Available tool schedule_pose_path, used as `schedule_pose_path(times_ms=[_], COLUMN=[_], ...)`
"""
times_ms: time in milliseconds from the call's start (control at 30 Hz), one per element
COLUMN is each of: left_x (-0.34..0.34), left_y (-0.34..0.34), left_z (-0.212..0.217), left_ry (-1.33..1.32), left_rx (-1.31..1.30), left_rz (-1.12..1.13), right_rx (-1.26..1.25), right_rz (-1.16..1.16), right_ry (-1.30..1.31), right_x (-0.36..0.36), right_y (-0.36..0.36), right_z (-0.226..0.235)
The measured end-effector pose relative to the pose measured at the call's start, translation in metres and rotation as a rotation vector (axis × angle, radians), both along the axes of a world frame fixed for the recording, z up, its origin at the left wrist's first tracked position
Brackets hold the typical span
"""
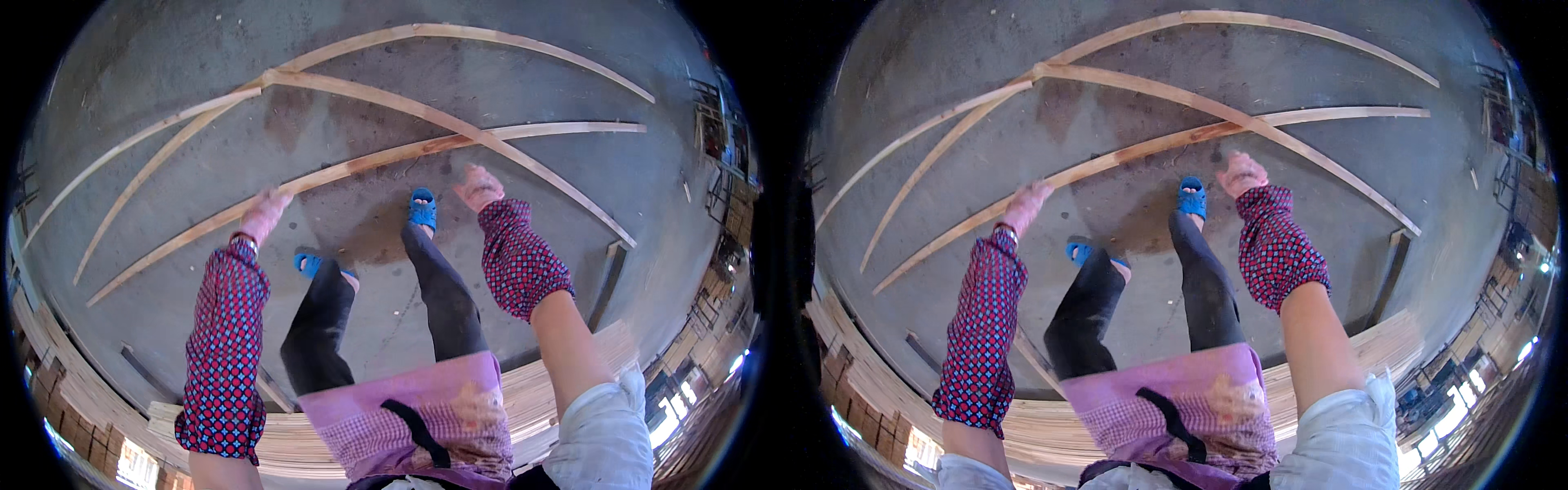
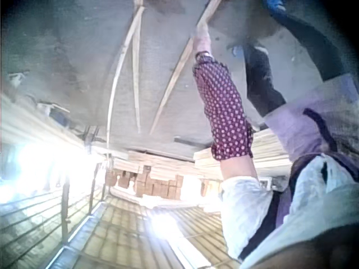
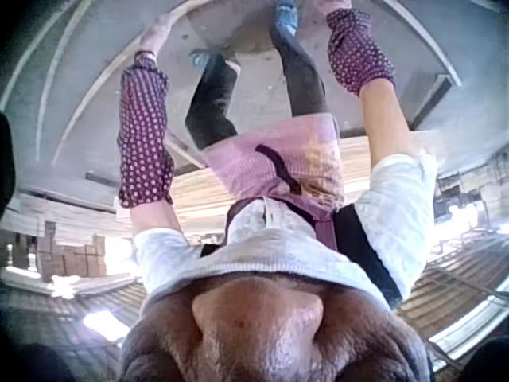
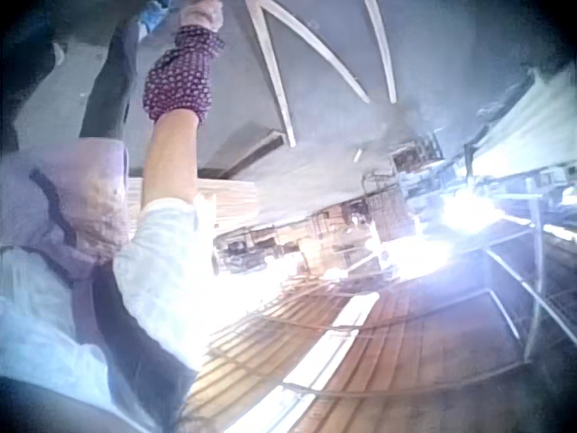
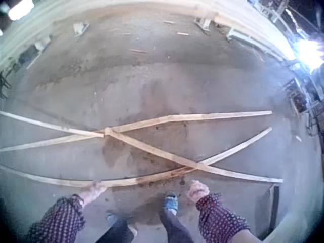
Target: The person organizes long wood strips by hand, picking them up from the floor and a stack, and placing them together on a table.
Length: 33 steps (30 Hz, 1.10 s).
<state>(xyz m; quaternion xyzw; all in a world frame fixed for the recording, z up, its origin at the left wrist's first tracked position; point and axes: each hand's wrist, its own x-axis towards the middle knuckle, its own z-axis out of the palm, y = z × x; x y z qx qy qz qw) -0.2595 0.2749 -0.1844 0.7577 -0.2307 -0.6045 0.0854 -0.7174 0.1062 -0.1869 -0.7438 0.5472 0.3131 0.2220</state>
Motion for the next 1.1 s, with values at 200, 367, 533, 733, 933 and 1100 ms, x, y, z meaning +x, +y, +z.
schedule_pose_path(times_ms=[200, 367, 533, 733, 933, 1100], left_x=[-0.029, -0.012, -0.005, 0.016, 0.051, 0.088], left_y=[-0.070, -0.083, -0.104, -0.120, -0.034, 0.017], left_z=[-0.027, -0.023, -0.001, -0.059, -0.102, -0.116], left_ry=[0.223, 0.478, 0.409, 0.527, 0.492, 0.485], left_rx=[-0.072, -0.102, -0.337, -0.708, -1.063, -0.998], left_rz=[0.445, 0.623, 0.845, 1.514, 1.278, 1.369], right_rx=[-0.187, -0.272, -0.201, 0.055, 0.138, 0.055], right_rz=[0.085, -0.005, 0.090, 0.325, 0.449, 0.569], right_ry=[-0.105, -0.162, -0.148, -0.049, -0.070, -0.236], right_x=[-0.056, -0.022, -0.012, 0.010, 0.027, 0.060], right_y=[-0.026, -0.040, -0.051, -0.035, 0.011, -0.011], right_z=[-0.057, -0.039, -0.013, 0.001, -0.004, 0.024])
